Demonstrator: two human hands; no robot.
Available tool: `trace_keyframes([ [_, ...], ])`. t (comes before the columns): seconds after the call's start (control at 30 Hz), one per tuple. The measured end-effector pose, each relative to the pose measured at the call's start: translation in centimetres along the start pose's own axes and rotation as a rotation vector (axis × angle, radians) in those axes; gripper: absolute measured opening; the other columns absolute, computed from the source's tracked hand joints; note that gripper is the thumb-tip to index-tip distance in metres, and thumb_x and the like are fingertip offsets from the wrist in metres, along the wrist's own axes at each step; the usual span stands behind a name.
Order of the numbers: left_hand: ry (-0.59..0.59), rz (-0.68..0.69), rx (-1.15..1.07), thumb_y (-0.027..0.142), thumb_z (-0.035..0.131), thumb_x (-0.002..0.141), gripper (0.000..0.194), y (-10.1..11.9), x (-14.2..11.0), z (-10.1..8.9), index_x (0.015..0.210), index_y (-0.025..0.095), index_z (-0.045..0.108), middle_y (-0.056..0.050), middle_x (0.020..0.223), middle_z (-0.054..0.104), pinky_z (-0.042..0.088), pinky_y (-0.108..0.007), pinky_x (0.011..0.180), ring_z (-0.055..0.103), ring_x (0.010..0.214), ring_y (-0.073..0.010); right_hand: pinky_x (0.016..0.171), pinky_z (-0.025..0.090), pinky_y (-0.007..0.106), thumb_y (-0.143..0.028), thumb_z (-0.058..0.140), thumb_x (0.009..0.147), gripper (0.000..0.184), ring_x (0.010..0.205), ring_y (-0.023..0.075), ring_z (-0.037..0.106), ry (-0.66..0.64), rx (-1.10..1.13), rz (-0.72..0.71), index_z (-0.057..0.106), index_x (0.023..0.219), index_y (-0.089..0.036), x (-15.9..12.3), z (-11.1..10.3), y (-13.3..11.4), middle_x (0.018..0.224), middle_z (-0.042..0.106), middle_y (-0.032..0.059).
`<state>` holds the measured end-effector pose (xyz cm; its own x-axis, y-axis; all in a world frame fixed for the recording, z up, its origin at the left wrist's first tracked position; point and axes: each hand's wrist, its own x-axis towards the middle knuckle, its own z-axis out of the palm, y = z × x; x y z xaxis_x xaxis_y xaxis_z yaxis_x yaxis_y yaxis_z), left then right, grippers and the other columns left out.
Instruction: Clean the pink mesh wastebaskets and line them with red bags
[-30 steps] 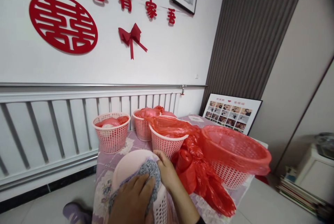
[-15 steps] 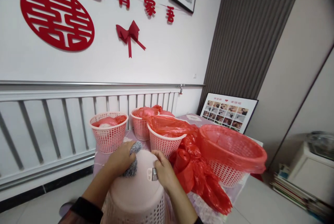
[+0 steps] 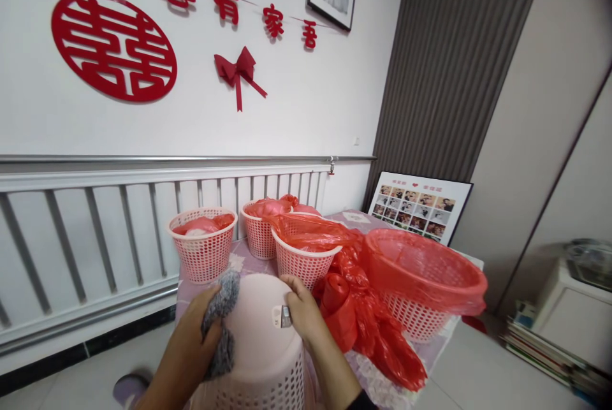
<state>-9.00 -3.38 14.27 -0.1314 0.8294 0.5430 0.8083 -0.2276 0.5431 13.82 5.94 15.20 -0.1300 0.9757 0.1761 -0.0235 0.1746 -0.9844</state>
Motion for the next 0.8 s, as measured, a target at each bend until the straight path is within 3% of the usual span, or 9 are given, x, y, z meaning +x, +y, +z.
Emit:
trace_keyframes([
  [0.17, 0.152, 0.412, 0.351, 0.022, 0.051, 0.078, 0.054, 3.4, -3.3, -0.4, 0.132, 0.019, 0.044, -0.013, 0.124, 0.066, 0.061, -0.044, 0.086, 0.065, 0.111, -0.0256, 0.078, 0.049, 0.032, -0.022, 0.049, 0.067, 0.039, 0.086, 0.0212, 0.063, 0.027, 0.072, 0.029, 0.066, 0.102, -0.021, 0.0, -0.1, 0.5, 0.091, 0.071, 0.0021],
  [0.27, 0.133, 0.612, 0.410, 0.021, 0.055, 0.073, 0.056, 5.9, -3.1, -0.6, 0.129, 0.018, 0.048, -0.011, 0.120, 0.069, 0.063, -0.039, 0.081, 0.068, 0.105, -0.0248, 0.077, 0.049, 0.032, -0.025, 0.051, 0.068, 0.036, 0.085, 0.0213, 0.064, 0.029, 0.120, 0.041, 0.067, 0.100, -0.022, 0.0, -0.2, 0.9, 0.091, 0.071, 0.0024],
  [0.33, 0.047, 0.687, 0.400, 0.020, 0.054, 0.072, 0.056, 7.4, -2.3, -0.6, 0.128, 0.018, 0.052, -0.009, 0.122, 0.069, 0.062, -0.040, 0.083, 0.068, 0.106, -0.0250, 0.076, 0.049, 0.032, -0.029, 0.053, 0.069, 0.034, 0.083, 0.0214, 0.064, 0.028, 0.154, 0.045, 0.067, 0.099, -0.023, 0.0, -0.2, 1.2, 0.090, 0.071, 0.0023],
  [0.43, -0.236, 0.666, 0.362, 0.016, 0.050, 0.071, 0.059, 9.6, -0.6, -0.7, 0.130, 0.020, 0.054, -0.006, 0.131, 0.064, 0.058, -0.043, 0.093, 0.064, 0.114, -0.0251, 0.075, 0.049, 0.033, -0.036, 0.057, 0.071, 0.032, 0.081, 0.0215, 0.064, 0.026, 0.210, 0.050, 0.066, 0.098, -0.023, 0.1, -0.3, 1.5, 0.087, 0.071, 0.0019],
  [0.5, -0.444, 0.569, 0.312, 0.015, 0.048, 0.072, 0.061, 11.1, 0.6, -0.9, 0.133, 0.020, 0.053, -0.006, 0.137, 0.059, 0.051, -0.046, 0.102, 0.058, 0.122, -0.0253, 0.075, 0.049, 0.033, -0.041, 0.058, 0.071, 0.032, 0.079, 0.0212, 0.064, 0.022, 0.238, 0.048, 0.065, 0.096, -0.023, 0.1, -0.3, 1.5, 0.084, 0.070, 0.0015],
  [0.57, -0.574, 0.481, 0.242, 0.016, 0.047, 0.073, 0.062, 11.9, 1.9, -1.0, 0.135, 0.019, 0.052, -0.008, 0.141, 0.055, 0.044, -0.047, 0.109, 0.053, 0.128, -0.0252, 0.077, 0.049, 0.033, -0.044, 0.059, 0.072, 0.032, 0.079, 0.0212, 0.064, 0.015, 0.248, 0.041, 0.065, 0.095, -0.022, 0.1, -0.4, 1.5, 0.083, 0.070, 0.0014],
  [0.67, -0.620, 0.441, 0.158, 0.016, 0.049, 0.072, 0.064, 11.4, 4.0, -0.1, 0.136, 0.017, 0.050, -0.010, 0.143, 0.052, 0.037, -0.047, 0.114, 0.048, 0.132, -0.0254, 0.087, 0.047, 0.035, -0.044, 0.059, 0.075, 0.031, 0.089, 0.0224, 0.064, 0.009, 0.225, 0.019, 0.066, 0.096, -0.022, 0.0, -0.5, 1.2, 0.090, 0.072, 0.0027],
  [0.8, -0.581, 0.383, 0.124, 0.019, 0.050, 0.074, 0.061, 8.4, 7.0, 2.1, 0.135, 0.020, 0.050, -0.008, 0.143, 0.053, 0.035, -0.045, 0.115, 0.048, 0.132, -0.0241, 0.097, 0.042, 0.036, -0.038, 0.058, 0.078, 0.030, 0.106, 0.0239, 0.060, 0.028, 0.156, -0.007, 0.067, 0.103, -0.023, 0.1, -0.7, 1.1, 0.107, 0.071, 0.0037],
])
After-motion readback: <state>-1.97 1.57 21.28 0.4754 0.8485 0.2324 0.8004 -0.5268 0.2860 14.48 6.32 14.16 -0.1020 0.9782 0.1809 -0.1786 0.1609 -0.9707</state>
